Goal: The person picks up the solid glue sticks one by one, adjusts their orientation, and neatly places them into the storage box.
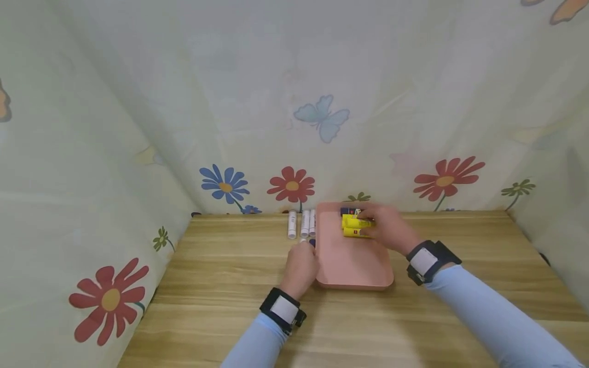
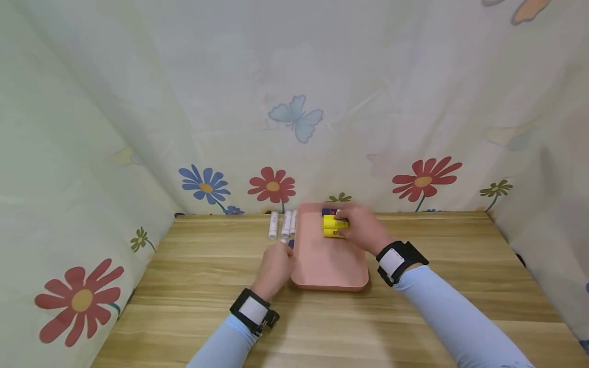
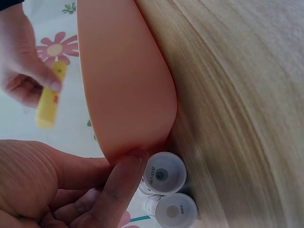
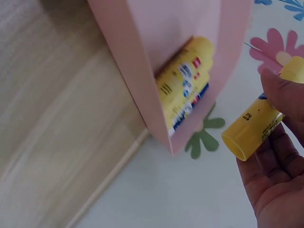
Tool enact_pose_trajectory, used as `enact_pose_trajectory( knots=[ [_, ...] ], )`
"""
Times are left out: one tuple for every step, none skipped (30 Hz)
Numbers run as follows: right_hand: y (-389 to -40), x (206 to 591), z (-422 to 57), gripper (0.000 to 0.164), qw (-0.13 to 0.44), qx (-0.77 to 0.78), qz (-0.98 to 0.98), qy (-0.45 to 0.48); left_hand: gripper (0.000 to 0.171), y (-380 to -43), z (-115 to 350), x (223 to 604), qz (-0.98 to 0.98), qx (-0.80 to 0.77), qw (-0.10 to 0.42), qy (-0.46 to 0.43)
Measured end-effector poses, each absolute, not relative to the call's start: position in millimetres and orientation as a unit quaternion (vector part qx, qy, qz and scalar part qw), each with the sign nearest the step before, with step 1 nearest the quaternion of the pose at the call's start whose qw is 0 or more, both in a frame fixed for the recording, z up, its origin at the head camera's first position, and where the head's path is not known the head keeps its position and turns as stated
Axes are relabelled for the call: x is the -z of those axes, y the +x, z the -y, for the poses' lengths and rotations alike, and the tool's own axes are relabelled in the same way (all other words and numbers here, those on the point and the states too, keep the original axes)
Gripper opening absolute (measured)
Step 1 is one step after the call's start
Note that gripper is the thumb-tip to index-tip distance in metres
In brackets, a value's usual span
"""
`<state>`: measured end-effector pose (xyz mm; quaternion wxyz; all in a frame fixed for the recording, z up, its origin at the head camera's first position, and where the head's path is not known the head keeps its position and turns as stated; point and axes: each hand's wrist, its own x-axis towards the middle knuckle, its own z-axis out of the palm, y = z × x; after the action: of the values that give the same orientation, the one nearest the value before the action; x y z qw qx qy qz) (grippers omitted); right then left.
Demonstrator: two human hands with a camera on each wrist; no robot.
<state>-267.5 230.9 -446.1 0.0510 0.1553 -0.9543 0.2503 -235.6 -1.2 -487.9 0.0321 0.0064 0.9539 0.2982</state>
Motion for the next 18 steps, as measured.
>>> enact_pose_trajectory(
  knots=[
    [-267.8,449.4,-229.7,0.038,0.049,-0.244,0.955,0.163,0.011,-236.0,1.0,487.8,-0.954,-0.297,0.034,0.005],
    [-268.0,452.6,-228.6,0.037,0.045,-0.240,0.956,0.166,0.011,-236.4,1.0,487.7,-0.955,-0.295,0.037,0.003],
    [-268.0,455.1,-227.4,0.033,0.042,-0.236,0.956,0.170,0.011,-236.6,1.0,487.8,-0.955,-0.294,0.039,0.001],
    [-268.2,457.7,-226.6,0.033,0.039,-0.232,0.956,0.173,0.011,-236.9,1.2,488.2,-0.955,-0.292,0.040,0.001],
    [-268.7,459.9,-225.8,0.033,0.035,-0.227,0.957,0.177,0.011,-236.8,1.3,488.5,-0.955,-0.294,0.041,0.000],
    [-269.3,461.7,-224.8,0.033,0.028,-0.225,0.957,0.178,0.011,-236.7,1.5,488.9,-0.955,-0.295,0.041,0.001],
    [-270.1,463.6,-223.9,0.033,0.021,-0.223,0.958,0.179,0.011,-236.4,1.7,489.2,-0.954,-0.296,0.041,0.002],
    [-270.7,465.5,-223.0,0.034,0.014,-0.223,0.959,0.176,0.012,-236.2,2.0,489.8,-0.954,-0.297,0.039,0.004],
    [-271.4,467.5,-222.2,0.034,0.006,-0.220,0.960,0.174,0.012,-236.0,2.3,490.1,-0.954,-0.299,0.037,0.007],
    [-272.5,469.8,-221.6,0.034,-0.001,-0.219,0.961,0.171,0.012,-235.8,2.3,490.6,-0.953,-0.301,0.037,0.007],
    [-273.5,472.2,-221.1,0.035,-0.007,-0.219,0.961,0.168,0.012,-235.6,2.2,490.9,-0.953,-0.301,0.035,0.008],
    [-274.4,474.6,-220.7,0.035,-0.014,-0.221,0.961,0.163,0.012,-235.6,2.3,491.3,-0.954,-0.299,0.032,0.010],
    [-275.1,476.7,-220.7,0.035,-0.018,-0.220,0.962,0.163,0.012,-235.7,2.4,491.8,-0.954,-0.298,0.029,0.010],
    [-275.8,478.8,-220.7,0.036,-0.022,-0.219,0.963,0.159,0.011,-235.9,2.5,492.3,-0.955,-0.295,0.025,0.011],
    [-276.8,480.8,-220.8,0.036,-0.025,-0.218,0.963,0.158,0.011,-236.1,2.4,492.7,-0.956,-0.292,0.023,0.011],
    [-277.6,482.6,-221.3,0.036,-0.029,-0.219,0.963,0.155,0.011,-236.4,2.4,493.1,-0.957,-0.289,0.020,0.012],
    [-278.2,483.9,-221.6,0.036,-0.031,-0.217,0.963,0.154,0.011,-236.4,2.6,493.2,-0.957,-0.288,0.017,0.014],
    [-278.7,485.0,-222.1,0.036,-0.035,-0.215,0.964,0.151,0.011,-236.4,2.8,492.8,-0.958,-0.286,0.015,0.016]
  ],
)
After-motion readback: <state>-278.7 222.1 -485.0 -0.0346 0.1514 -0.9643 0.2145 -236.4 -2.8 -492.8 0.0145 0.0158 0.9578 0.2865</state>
